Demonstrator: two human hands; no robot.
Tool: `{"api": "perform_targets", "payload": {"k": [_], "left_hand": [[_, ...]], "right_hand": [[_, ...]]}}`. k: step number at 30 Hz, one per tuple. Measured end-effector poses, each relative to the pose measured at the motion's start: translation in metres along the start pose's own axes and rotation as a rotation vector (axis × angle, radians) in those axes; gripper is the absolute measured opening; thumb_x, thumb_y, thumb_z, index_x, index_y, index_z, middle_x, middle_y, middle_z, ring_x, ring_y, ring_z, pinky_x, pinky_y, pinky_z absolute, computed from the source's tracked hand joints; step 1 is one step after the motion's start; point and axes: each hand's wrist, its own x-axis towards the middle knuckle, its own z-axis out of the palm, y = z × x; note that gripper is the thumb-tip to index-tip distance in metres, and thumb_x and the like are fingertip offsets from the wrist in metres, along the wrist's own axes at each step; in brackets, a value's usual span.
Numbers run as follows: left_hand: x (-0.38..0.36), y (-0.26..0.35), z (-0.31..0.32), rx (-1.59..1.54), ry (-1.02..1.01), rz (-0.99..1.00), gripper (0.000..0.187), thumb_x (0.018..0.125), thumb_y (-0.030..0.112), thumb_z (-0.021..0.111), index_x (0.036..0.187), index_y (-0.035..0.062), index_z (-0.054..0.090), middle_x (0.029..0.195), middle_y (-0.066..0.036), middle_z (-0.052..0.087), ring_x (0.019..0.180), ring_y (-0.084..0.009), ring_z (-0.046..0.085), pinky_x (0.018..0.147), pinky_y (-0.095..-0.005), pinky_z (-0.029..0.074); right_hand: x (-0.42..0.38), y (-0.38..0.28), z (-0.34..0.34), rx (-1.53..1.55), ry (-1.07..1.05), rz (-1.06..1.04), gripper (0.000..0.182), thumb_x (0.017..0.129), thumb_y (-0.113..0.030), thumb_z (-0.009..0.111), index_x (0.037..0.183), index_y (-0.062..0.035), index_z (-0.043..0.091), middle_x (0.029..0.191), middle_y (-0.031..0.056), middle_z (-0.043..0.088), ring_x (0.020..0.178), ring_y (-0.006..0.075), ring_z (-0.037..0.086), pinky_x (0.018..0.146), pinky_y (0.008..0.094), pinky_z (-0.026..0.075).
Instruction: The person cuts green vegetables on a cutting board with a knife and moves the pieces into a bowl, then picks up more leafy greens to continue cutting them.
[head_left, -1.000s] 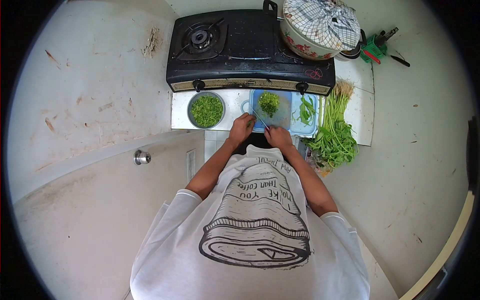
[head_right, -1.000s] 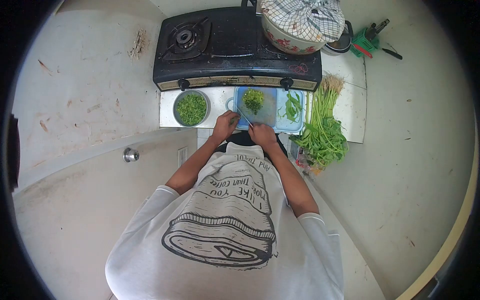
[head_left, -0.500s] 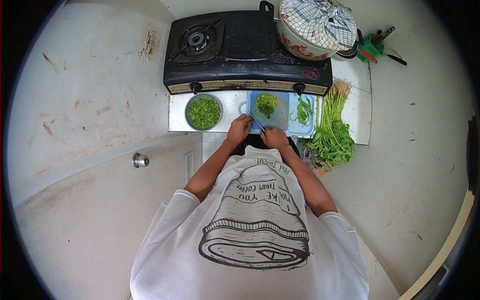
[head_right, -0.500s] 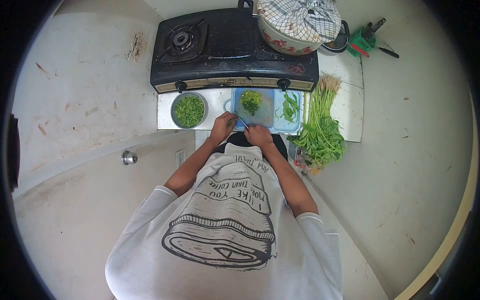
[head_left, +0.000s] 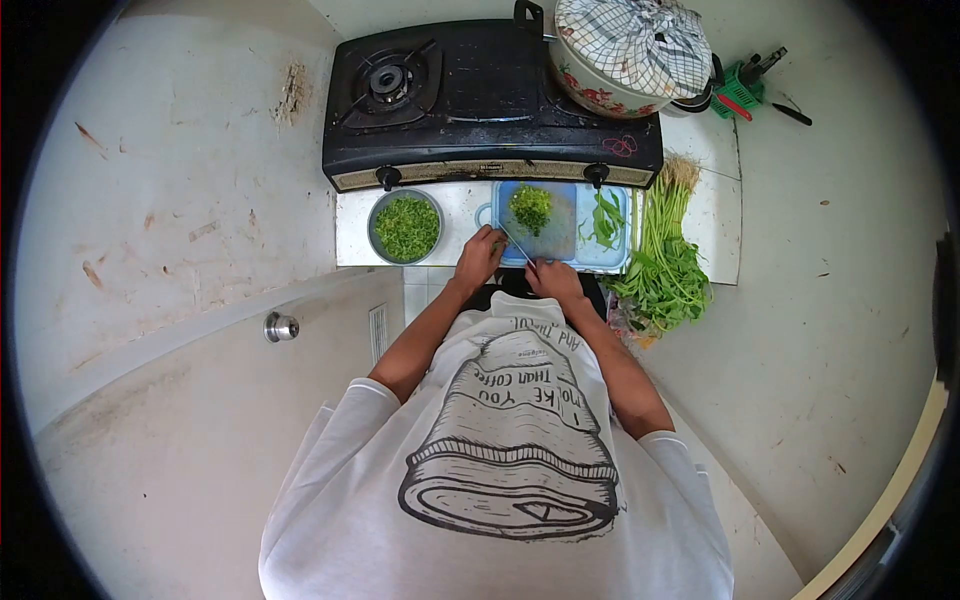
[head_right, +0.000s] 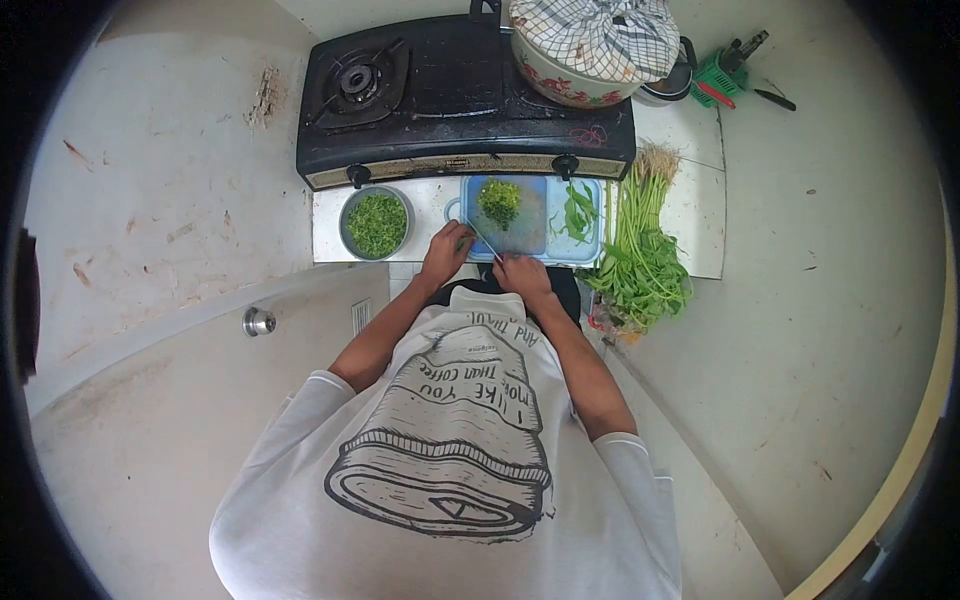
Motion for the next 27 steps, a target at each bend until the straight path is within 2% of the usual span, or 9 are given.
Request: {"api": "perform_targets", "payload": {"k": [5,8,10,16,27], "left_hand": [[-0.001,0.005,0.001,0.039,-0.004,-0.065,0.013,0.089,-0.001,0.069,0.102,-0.0003,0.069,0.100,-0.019,0.062,0.089,-0.0412,0.065,0.079,-0.0479,0.054],[-0.003,0.010,-0.002,0.014,0.036,0.050,0.016,0.089,-0.002,0.068,0.104,-0.0002,0.070,0.103,-0.018,0.061,0.089,-0.0401,0.065,0.080,-0.0466,0.055],[-0.006,0.004,-0.002,-0.004,0.009,0.048,0.017,0.089,-0.001,0.068,0.105,0.0002,0.070,0.102,-0.018,0.062,0.090,-0.0399,0.065,0.081,-0.0462,0.055],[-0.006,0.001,0.000,-0.003,-0.019,-0.028,0.014,0.089,0.001,0.069,0.104,0.0005,0.070,0.097,-0.018,0.063,0.091,-0.0405,0.066,0.082,-0.0461,0.054],[-0.001,0.004,0.002,0.001,-0.002,-0.085,0.009,0.090,0.004,0.070,0.099,0.0000,0.069,0.095,-0.019,0.063,0.088,-0.0418,0.065,0.080,-0.0477,0.053]], "right_hand": [[0.005,0.000,0.006,0.008,0.002,0.002,0.044,0.101,-0.041,0.056,0.093,-0.0008,0.073,0.079,0.0260,0.072,0.076,0.0452,0.073,0.074,0.0555,0.059],[0.012,-0.006,0.006,0.059,0.013,0.005,0.047,0.102,-0.042,0.055,0.090,0.0000,0.072,0.078,0.0274,0.071,0.075,0.0469,0.072,0.074,0.0567,0.058],[0.017,-0.006,0.007,0.053,0.038,-0.013,0.047,0.102,-0.042,0.055,0.088,-0.0006,0.072,0.078,0.0273,0.071,0.074,0.0469,0.072,0.073,0.0565,0.058],[0.008,-0.004,0.001,0.075,0.040,0.051,0.045,0.103,-0.041,0.055,0.092,-0.0007,0.072,0.078,0.0269,0.071,0.075,0.0466,0.072,0.073,0.0556,0.059],[-0.004,0.003,0.003,0.062,0.025,-0.005,0.044,0.101,-0.041,0.058,0.096,0.0000,0.072,0.073,0.0269,0.070,0.070,0.0463,0.072,0.070,0.0563,0.059]]}}
